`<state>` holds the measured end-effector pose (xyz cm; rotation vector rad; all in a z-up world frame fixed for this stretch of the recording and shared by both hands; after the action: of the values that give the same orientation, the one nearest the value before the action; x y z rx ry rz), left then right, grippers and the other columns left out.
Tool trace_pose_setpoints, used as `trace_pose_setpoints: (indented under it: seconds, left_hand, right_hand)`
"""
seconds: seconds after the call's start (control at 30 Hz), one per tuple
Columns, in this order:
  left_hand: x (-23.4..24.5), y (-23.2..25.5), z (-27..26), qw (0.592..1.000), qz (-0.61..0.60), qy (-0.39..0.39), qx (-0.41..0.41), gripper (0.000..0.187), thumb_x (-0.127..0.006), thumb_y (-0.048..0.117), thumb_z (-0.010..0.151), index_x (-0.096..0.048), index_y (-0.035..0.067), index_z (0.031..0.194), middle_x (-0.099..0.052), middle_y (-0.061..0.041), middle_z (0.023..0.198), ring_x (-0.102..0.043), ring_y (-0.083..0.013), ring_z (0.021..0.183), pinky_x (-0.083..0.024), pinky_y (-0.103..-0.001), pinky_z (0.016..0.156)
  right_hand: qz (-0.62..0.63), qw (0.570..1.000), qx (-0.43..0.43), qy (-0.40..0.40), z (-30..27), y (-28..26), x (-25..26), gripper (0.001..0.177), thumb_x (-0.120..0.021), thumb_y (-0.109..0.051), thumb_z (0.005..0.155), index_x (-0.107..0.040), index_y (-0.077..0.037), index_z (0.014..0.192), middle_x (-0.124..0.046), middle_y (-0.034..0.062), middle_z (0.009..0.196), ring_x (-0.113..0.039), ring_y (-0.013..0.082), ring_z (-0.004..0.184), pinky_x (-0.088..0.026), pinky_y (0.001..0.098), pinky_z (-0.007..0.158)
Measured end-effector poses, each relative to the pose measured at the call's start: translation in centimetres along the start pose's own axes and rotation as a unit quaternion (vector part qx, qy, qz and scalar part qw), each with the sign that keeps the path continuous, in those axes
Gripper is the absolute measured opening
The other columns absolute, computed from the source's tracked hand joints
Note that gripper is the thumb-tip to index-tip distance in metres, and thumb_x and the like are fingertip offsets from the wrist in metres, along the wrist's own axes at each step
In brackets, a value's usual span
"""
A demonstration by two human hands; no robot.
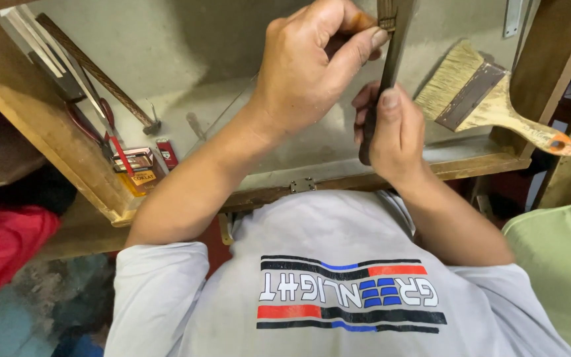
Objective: The person sweeps a jewelry workbench with a brush and then files a small metal ring.
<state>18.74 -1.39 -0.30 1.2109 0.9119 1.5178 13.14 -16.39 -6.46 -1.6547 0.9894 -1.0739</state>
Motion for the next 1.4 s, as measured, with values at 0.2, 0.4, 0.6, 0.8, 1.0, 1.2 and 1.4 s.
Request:
trace_pose_setpoints:
  seconds: [0.2, 0.4, 0.6, 0.8, 1.0, 1.2, 1.4]
  left_hand:
    - [0.1, 0.1, -0.2, 1.000, -0.005, 0.007, 0.002, 0.011, -0.069, 0.011, 0.094, -0.061, 0.009, 0.086, -0.074, 0.001, 0.078, -0.071, -0.0122, 0.072, -0.054, -0.028, 0.069]
    - [0.0, 0.1, 0.1, 1.000, 0.011, -0.001, -0.020, 0.016, -0.063, 0.016, 0.096, -0.065, 0.009, 0.082, -0.075, 0.001, 0.076, -0.072, -0.0119, 0.068, -0.051, -0.029, 0.065]
    - [-0.1, 0.2, 0.1, 1.000, 0.014, -0.002, -0.019, 0.011, -0.069, 0.012, 0.094, -0.065, 0.010, 0.084, -0.075, 0.002, 0.078, -0.069, -0.0121, 0.072, -0.052, -0.029, 0.070]
    - [0.0, -0.1, 0.0, 0.999, 0.027, -0.007, -0.020, 0.012, -0.067, 0.015, 0.096, -0.064, 0.010, 0.085, -0.074, 0.002, 0.079, -0.071, -0.0140, 0.071, -0.052, -0.031, 0.068]
    - [-0.1, 0.0, 0.1, 1.000, -0.019, -0.001, -0.005, 0.011, -0.069, 0.009, 0.094, -0.062, 0.008, 0.085, -0.074, 0.001, 0.078, -0.072, -0.0114, 0.072, -0.055, -0.026, 0.069]
    - [-0.1, -0.2, 0.0, 1.000, -0.008, -0.006, 0.006, 0.014, -0.065, 0.015, 0.096, -0.061, 0.010, 0.083, -0.076, 0.002, 0.076, -0.076, -0.0092, 0.070, -0.056, -0.026, 0.068]
    - [-0.1, 0.1, -0.1, 1.000, -0.007, 0.001, -0.011, 0.011, -0.067, 0.012, 0.096, -0.063, 0.010, 0.085, -0.075, 0.002, 0.077, -0.072, -0.0108, 0.071, -0.055, -0.027, 0.070]
  right_hand:
    - [0.008, 1.000, -0.004, 0.016, 0.4, -0.5, -0.3, 0.060, -0.029, -0.053, 0.109, -0.054, 0.001, 0.102, -0.055, 0.0110, 0.074, -0.056, 0.0179, 0.052, -0.041, 0.0279, 0.047]
    - [-0.036, 0.998, 0.057, -0.007, 1.5, -2.4, 0.1, 0.062, -0.026, -0.050, 0.113, -0.054, 0.003, 0.099, -0.054, 0.0110, 0.070, -0.055, 0.0179, 0.052, -0.038, 0.0285, 0.050]
    - [-0.046, 0.998, 0.039, -0.013, -0.6, -0.2, 0.0, 0.065, -0.025, -0.053, 0.111, -0.056, 0.002, 0.098, -0.052, 0.0090, 0.072, -0.056, 0.0166, 0.052, -0.039, 0.0277, 0.048]
    - [-0.054, 0.995, 0.077, -0.015, 2.0, -2.9, 0.2, 0.064, -0.026, -0.052, 0.113, -0.053, 0.004, 0.096, -0.055, 0.0127, 0.072, -0.056, 0.0199, 0.052, -0.040, 0.0301, 0.046]
    - [-0.079, 0.996, 0.033, -0.016, -1.3, 0.2, 0.0, 0.064, -0.023, -0.048, 0.112, -0.058, 0.002, 0.096, -0.053, 0.0088, 0.069, -0.057, 0.0166, 0.050, -0.039, 0.0283, 0.049]
    - [-0.066, 0.997, 0.037, -0.024, 0.4, -1.5, 0.4, 0.062, -0.025, -0.048, 0.113, -0.058, 0.003, 0.099, -0.054, 0.0090, 0.072, -0.057, 0.0164, 0.051, -0.038, 0.0265, 0.047]
    - [-0.078, 0.996, 0.045, -0.012, -0.9, -0.7, 0.1, 0.063, -0.023, -0.048, 0.113, -0.059, 0.002, 0.099, -0.054, 0.0078, 0.068, -0.058, 0.0152, 0.051, -0.041, 0.0279, 0.052]
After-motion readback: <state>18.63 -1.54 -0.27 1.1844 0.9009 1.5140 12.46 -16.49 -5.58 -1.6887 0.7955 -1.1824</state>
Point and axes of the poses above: each hand's wrist, its own z-axis towards the middle knuckle, its own x-axis out of the back of the hand, y = z × x, the point moved 9 cm from there along z, towards the middle knuckle
